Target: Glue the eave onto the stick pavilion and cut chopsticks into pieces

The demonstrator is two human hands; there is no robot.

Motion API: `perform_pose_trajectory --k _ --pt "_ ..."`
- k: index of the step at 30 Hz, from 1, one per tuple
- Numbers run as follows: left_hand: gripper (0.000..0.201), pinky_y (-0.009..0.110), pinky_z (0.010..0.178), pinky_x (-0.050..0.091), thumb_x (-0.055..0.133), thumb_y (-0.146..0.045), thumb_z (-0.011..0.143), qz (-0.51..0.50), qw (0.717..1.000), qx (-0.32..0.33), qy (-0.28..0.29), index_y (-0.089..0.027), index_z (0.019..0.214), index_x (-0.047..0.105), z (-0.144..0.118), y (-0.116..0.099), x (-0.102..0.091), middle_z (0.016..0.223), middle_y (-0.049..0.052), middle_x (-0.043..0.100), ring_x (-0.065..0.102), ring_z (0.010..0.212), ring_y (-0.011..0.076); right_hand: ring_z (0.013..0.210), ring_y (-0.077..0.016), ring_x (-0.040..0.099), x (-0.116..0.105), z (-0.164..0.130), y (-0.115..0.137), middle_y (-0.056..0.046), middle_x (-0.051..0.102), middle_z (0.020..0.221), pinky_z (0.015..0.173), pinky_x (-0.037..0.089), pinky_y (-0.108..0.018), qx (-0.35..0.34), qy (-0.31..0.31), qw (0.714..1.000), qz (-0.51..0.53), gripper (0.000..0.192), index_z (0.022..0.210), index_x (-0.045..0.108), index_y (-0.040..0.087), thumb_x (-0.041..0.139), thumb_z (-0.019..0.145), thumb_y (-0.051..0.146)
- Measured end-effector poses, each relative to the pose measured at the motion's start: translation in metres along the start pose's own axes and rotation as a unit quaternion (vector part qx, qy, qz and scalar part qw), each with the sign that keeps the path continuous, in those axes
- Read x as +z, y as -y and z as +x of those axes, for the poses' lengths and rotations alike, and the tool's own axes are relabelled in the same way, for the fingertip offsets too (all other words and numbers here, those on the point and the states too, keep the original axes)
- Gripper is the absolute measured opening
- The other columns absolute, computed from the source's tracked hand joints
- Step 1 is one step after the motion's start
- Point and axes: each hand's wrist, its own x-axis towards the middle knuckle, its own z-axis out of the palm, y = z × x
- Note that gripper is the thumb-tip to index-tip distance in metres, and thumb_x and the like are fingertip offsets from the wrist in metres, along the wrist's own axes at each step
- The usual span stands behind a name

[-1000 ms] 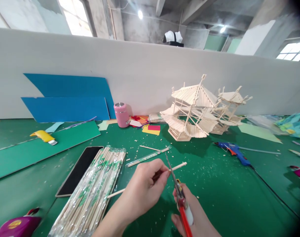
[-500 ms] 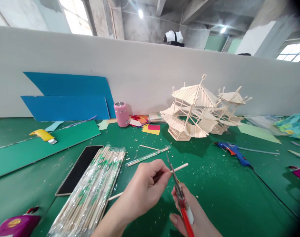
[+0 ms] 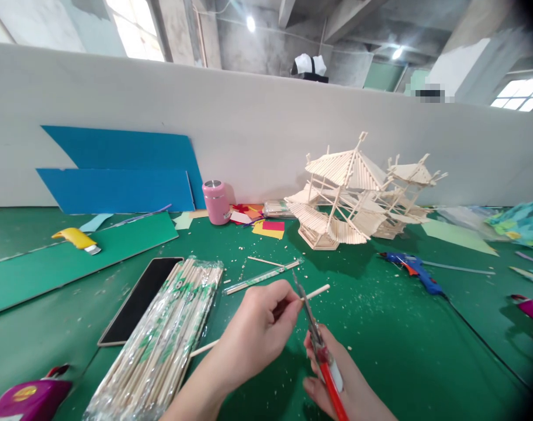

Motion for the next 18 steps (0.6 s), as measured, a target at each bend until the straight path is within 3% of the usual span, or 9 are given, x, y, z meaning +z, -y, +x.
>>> perform_pose_trajectory --k 4,8,11,16,18 --pt "0.019 0.021 0.047 0.034 0.039 -0.018 0.083 0.056 0.997 0.021 -0.041 -0.017 0.069 0.051 0.000 -0.001 0.004 0.058 -0.001 0.054 0.046 0.052 0.0099 0.046 -0.0111 0.046 0.001 0.001 0.001 0.002 0.047 0.058 0.040 0.034 -0.021 0.009 -0.003 1.000 0.013 0.043 0.076 0.050 0.024 0.045 0.067 0.065" --pt "0.016 0.027 0.056 0.039 0.038 -0.016 0.083 0.157 0.981 0.070 -0.086 -0.016 0.077 0.054 0.000 0.000 0.012 0.065 0.002 0.059 0.053 0.059 0.0137 0.046 -0.0092 0.044 0.001 0.007 0.000 0.002 0.048 0.062 0.038 0.032 -0.019 0.016 0.006 0.999 0.029 0.041 0.077 0.050 0.023 0.056 0.061 0.060" --pt "0.018 0.027 0.054 0.039 0.037 -0.016 0.083 0.189 0.976 0.084 -0.074 -0.016 0.076 0.053 0.000 0.002 0.014 0.062 0.002 0.058 0.052 0.056 0.0139 0.046 -0.0071 0.042 0.000 0.010 -0.003 0.003 0.049 0.066 0.040 0.033 -0.018 0.025 0.025 0.998 0.047 0.043 0.080 0.049 0.023 0.065 0.055 0.054" --pt "0.019 0.026 0.051 0.038 0.036 -0.017 0.083 0.214 0.972 0.081 -0.049 -0.016 0.073 0.052 0.001 0.002 0.014 0.058 0.001 0.056 0.050 0.053 0.0135 0.040 -0.0051 0.035 0.001 0.011 -0.004 0.007 0.039 0.055 0.040 0.032 -0.019 0.086 0.037 0.992 0.086 0.038 0.070 0.045 0.021 0.060 0.059 0.055" --pt "0.019 0.025 0.050 0.037 0.036 -0.017 0.083 0.217 0.972 0.079 -0.044 -0.016 0.072 0.051 0.001 0.002 0.014 0.057 0.000 0.055 0.049 0.052 0.0130 0.043 -0.0057 0.037 0.004 0.008 -0.002 0.007 0.039 0.057 0.042 0.033 -0.018 0.073 0.043 0.992 0.091 0.039 0.070 0.046 0.022 0.067 0.053 0.049"
